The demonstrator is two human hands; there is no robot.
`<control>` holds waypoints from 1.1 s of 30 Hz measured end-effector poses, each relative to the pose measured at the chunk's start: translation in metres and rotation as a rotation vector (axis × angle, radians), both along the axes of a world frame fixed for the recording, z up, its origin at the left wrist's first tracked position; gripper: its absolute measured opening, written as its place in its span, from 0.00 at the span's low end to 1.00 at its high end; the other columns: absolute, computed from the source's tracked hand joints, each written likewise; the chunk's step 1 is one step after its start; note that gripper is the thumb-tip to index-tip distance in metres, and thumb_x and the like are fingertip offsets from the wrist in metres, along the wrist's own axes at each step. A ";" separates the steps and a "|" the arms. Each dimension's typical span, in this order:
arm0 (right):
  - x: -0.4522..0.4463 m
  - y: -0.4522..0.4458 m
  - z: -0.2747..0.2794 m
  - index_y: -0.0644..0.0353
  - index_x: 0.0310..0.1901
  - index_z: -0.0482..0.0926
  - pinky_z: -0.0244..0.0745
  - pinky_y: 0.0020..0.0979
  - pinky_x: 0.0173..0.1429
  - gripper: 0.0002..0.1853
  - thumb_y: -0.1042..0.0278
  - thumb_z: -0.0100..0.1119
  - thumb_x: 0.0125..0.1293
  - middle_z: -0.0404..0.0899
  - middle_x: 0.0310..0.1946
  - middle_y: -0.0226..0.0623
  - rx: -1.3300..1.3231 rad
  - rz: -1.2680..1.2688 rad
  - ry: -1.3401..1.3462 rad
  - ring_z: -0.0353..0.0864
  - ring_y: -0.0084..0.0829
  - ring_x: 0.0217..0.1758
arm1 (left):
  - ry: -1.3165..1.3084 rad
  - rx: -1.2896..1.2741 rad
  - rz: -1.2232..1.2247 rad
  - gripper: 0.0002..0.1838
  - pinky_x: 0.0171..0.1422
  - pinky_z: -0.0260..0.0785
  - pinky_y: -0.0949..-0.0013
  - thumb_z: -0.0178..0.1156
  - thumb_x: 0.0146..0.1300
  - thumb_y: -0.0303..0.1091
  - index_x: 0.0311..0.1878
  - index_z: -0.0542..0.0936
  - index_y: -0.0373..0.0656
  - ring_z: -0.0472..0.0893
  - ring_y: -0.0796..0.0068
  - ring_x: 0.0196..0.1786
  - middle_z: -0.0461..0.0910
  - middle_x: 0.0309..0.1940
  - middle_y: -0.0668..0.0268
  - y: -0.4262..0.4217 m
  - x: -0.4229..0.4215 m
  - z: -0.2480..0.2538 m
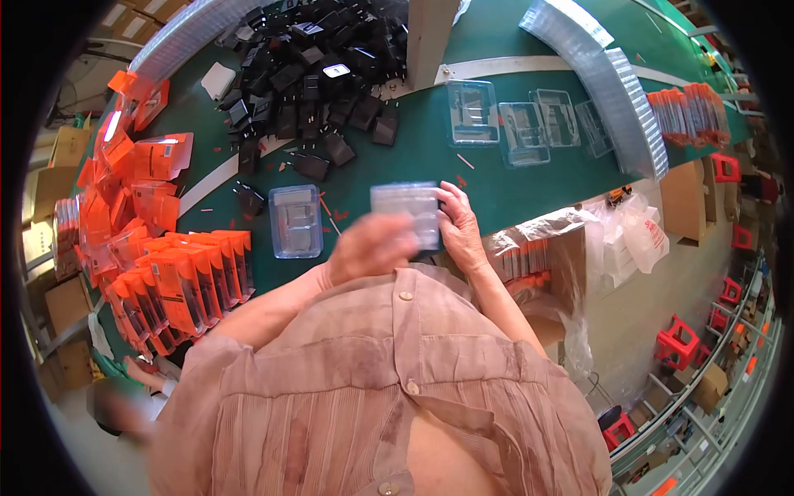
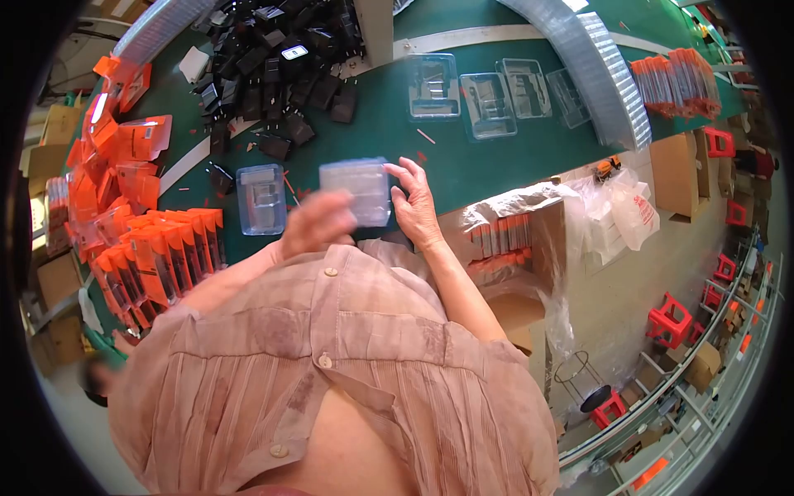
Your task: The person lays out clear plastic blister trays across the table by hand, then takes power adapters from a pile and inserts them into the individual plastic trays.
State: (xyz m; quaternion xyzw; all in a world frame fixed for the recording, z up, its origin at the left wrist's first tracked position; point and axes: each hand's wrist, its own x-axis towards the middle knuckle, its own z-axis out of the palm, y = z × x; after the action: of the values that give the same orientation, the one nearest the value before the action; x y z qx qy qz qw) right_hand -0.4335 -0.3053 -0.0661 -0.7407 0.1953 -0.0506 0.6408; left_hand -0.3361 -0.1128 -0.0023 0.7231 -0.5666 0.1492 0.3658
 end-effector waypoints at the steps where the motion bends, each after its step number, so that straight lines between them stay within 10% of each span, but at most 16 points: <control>1: -0.002 0.001 0.010 0.57 0.59 0.76 0.66 0.31 0.66 0.24 0.84 0.48 0.61 0.65 0.65 0.41 -0.013 0.022 0.037 0.69 0.35 0.66 | 0.251 -0.060 0.149 0.32 0.63 0.68 0.63 0.66 0.59 0.43 0.67 0.69 0.55 0.73 0.64 0.60 0.68 0.64 0.63 0.001 0.001 0.009; 5: -0.005 0.009 0.019 0.63 0.57 0.77 0.67 0.30 0.63 0.17 0.74 0.48 0.69 0.71 0.62 0.37 0.631 -0.089 0.138 0.72 0.30 0.60 | 1.838 0.136 0.548 0.37 0.51 0.71 0.60 0.58 0.61 0.62 0.67 0.68 0.47 0.76 0.63 0.50 0.75 0.56 0.60 -0.013 0.031 0.027; 7: 0.009 0.010 0.021 0.66 0.50 0.79 0.66 0.31 0.64 0.16 0.64 0.49 0.72 0.72 0.61 0.36 0.701 -0.104 0.079 0.71 0.29 0.61 | 1.902 0.343 0.320 0.32 0.55 0.66 0.63 0.56 0.62 0.60 0.63 0.72 0.50 0.73 0.69 0.55 0.73 0.56 0.63 -0.019 0.027 0.029; 10: 0.026 0.010 0.064 0.65 0.40 0.81 0.64 0.32 0.64 0.16 0.59 0.54 0.70 0.72 0.62 0.37 0.758 -0.180 -0.085 0.71 0.31 0.62 | 1.396 0.149 0.203 0.27 0.60 0.66 0.67 0.63 0.59 0.47 0.60 0.74 0.48 0.73 0.71 0.56 0.70 0.60 0.62 -0.017 0.013 0.016; 13: 0.019 0.020 0.046 0.64 0.38 0.82 0.65 0.31 0.64 0.13 0.61 0.56 0.69 0.72 0.62 0.39 0.045 -0.019 -0.154 0.71 0.30 0.61 | 0.713 0.127 0.145 0.34 0.70 0.59 0.58 0.70 0.53 0.36 0.65 0.70 0.48 0.69 0.56 0.64 0.62 0.66 0.51 -0.004 -0.002 0.002; 15: 0.009 0.025 0.034 0.64 0.38 0.82 0.66 0.27 0.59 0.11 0.65 0.56 0.70 0.73 0.58 0.36 0.306 -0.015 -0.097 0.71 0.25 0.58 | 0.912 0.244 0.052 0.37 0.71 0.59 0.56 0.70 0.52 0.34 0.67 0.68 0.51 0.66 0.50 0.67 0.60 0.66 0.47 0.008 -0.006 -0.011; 20: -0.001 0.027 0.031 0.62 0.40 0.82 0.69 0.26 0.38 0.08 0.66 0.58 0.69 0.79 0.38 0.30 -0.014 -0.071 -0.007 0.73 0.20 0.36 | 0.179 0.372 0.236 0.59 0.73 0.48 0.40 0.77 0.35 0.58 0.71 0.61 0.45 0.56 0.39 0.70 0.56 0.68 0.45 0.012 -0.001 0.011; 33: -0.010 0.031 0.030 0.59 0.43 0.83 0.61 0.16 0.33 0.09 0.64 0.58 0.71 0.75 0.29 0.18 0.492 -0.118 0.055 0.65 0.10 0.29 | 0.074 0.659 0.003 0.63 0.74 0.43 0.41 0.77 0.33 0.58 0.73 0.58 0.44 0.53 0.40 0.73 0.49 0.74 0.46 -0.019 0.012 0.003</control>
State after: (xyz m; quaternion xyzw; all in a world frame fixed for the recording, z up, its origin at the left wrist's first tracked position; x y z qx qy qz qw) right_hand -0.4438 -0.2741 -0.0360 -0.5510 0.2621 -0.0185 0.7920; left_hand -0.3238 -0.1319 0.0009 0.8084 -0.5696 -0.0680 0.1321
